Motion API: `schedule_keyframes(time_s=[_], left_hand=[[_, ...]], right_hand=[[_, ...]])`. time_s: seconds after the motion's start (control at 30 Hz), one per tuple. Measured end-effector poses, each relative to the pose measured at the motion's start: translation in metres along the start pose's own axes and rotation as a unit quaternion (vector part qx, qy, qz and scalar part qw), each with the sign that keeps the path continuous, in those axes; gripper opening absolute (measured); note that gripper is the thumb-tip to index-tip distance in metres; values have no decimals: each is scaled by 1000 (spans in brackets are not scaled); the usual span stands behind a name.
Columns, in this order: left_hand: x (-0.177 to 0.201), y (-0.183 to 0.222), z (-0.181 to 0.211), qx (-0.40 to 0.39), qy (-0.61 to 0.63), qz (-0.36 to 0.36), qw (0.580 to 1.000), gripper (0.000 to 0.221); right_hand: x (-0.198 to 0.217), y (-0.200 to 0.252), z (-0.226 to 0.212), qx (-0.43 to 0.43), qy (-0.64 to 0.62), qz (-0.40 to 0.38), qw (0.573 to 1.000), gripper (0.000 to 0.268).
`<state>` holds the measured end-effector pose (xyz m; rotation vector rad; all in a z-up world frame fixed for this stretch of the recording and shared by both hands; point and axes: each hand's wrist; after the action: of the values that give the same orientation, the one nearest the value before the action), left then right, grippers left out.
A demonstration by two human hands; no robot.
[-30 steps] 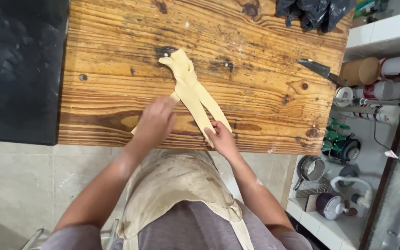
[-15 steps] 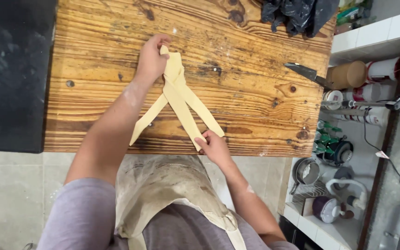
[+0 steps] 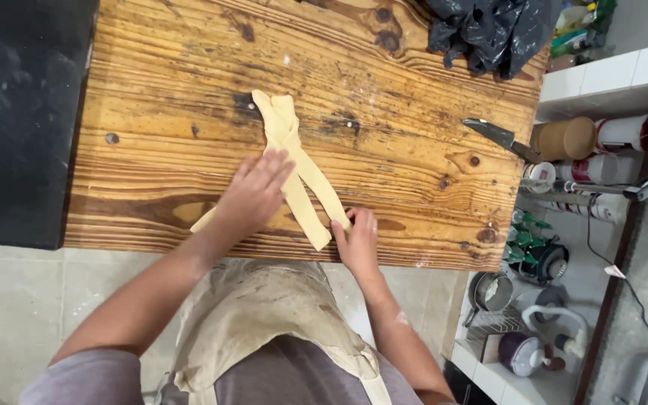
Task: Braiding strips of dough into loaves on a wooden workbench
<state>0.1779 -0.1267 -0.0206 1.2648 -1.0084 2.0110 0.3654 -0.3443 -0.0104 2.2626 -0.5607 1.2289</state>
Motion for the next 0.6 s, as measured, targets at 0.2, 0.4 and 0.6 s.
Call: schedule_keyframes(time_s=[0.2,0.4,0.6], left_hand=[[-1,21,6,21,-20,39,999,60],[11,26,5,24,-25,38,999,58],[12,25,4,37,-51,31,998,59]], right_hand=[[18,-9,5,-34,42,69,996,39],[-14,20,-40,110,14,2,994,79],[-2,10,-11,200,22,-38,979,59]])
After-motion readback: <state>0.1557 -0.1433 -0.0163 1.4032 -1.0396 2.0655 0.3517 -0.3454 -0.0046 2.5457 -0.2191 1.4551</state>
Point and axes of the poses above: each hand's wrist, its own y-axis away from the middle knuckle, its own x-axis out of the back of the hand, z = x × y, and after that the axes turned 4 degrees about x, right-handed
